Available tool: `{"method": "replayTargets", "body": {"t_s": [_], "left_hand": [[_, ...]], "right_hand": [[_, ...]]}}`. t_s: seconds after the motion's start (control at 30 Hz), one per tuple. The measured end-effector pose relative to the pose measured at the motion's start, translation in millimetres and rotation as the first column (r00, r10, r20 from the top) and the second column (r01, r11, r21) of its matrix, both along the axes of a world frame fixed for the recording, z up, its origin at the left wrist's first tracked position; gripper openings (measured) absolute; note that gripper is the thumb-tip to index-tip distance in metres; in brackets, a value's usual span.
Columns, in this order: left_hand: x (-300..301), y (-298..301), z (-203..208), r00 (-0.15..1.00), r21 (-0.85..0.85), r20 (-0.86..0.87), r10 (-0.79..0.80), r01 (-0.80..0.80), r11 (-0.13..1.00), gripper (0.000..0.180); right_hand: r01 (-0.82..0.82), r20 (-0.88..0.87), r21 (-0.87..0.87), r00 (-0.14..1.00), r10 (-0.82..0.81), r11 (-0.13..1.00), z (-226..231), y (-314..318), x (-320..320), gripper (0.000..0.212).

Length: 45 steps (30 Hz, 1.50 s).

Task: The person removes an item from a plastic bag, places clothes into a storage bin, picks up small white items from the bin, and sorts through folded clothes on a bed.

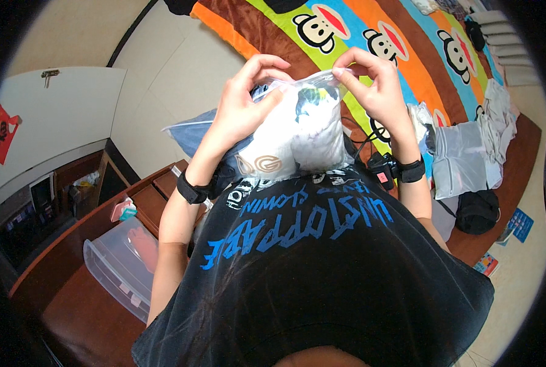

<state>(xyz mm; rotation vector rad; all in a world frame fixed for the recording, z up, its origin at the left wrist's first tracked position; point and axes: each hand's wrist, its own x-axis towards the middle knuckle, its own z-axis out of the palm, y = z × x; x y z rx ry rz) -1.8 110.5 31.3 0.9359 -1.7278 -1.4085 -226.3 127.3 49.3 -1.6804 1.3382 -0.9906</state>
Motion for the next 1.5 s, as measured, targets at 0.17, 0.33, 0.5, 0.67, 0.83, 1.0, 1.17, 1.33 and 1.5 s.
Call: {"method": "replayTargets", "body": {"t_s": [0.17, 0.33, 0.5, 0.67, 0.83, 1.0, 1.17, 1.33, 1.5], "left_hand": [[-2.9, -0.8, 2.9, 1.000, -0.009, 0.002, -0.022, 0.022, 1.000, 0.031], [-4.5, -3.0, 7.9, 1.000, -0.010, 0.006, -0.019, 0.019, 1.000, 0.032], [2.0, -0.6, 4.2, 0.999, 0.024, 0.012, -0.041, 0.041, 0.999, 0.033], [2.9, 2.3, 3.5, 1.000, 0.035, -0.001, -0.025, 0.025, 0.999, 0.034], [6.0, 4.1, 1.1, 1.000, 0.011, -0.027, -0.009, 0.009, 1.000, 0.035], [3.9, 5.5, -2.5, 1.000, -0.059, -0.011, 0.000, 0.000, 0.998, 0.034], [6.3, 7.5, -4.2, 0.999, -0.036, -0.029, 0.023, -0.024, 0.999, 0.033], [7.3, 10.0, -0.3, 0.999, -0.027, -0.026, 0.030, -0.031, 0.999, 0.033], [10.5, 11.1, -6.5, 0.997, -0.020, -0.031, 0.065, -0.066, 0.998, 0.034]], "right_hand": [[-0.040, -0.031, 0.003, 0.999, 0.040, 0.999, 1.1, -6.3, -2.2, 0.013], [-0.225, -0.084, 0.070, 0.970, 0.230, 0.972, 24.1, -18.4, 5.4, 0.013], [-0.199, -0.120, 0.118, 0.970, 0.213, 0.973, 15.3, -15.6, 10.4, 0.014], [-0.206, -0.093, 0.093, 0.972, 0.214, 0.974, 11.6, -11.9, 13.6, 0.014], [-0.237, -0.082, 0.069, 0.967, 0.242, 0.969, 11.3, -14.0, 18.3, 0.015], [-0.315, -0.113, 0.069, 0.940, 0.322, 0.946, 19.7, -17.3, 22.9, 0.017], [-0.320, -0.224, 0.109, 0.915, 0.337, 0.941, 24.3, -17.9, 31.6, 0.017], [-0.292, -0.213, 0.233, 0.915, 0.342, 0.927, 34.4, -16.7, 34.4, 0.015], [-0.303, -0.209, 0.251, 0.910, 0.357, 0.919, 32.5, -17.4, 37.6, 0.017]]}}
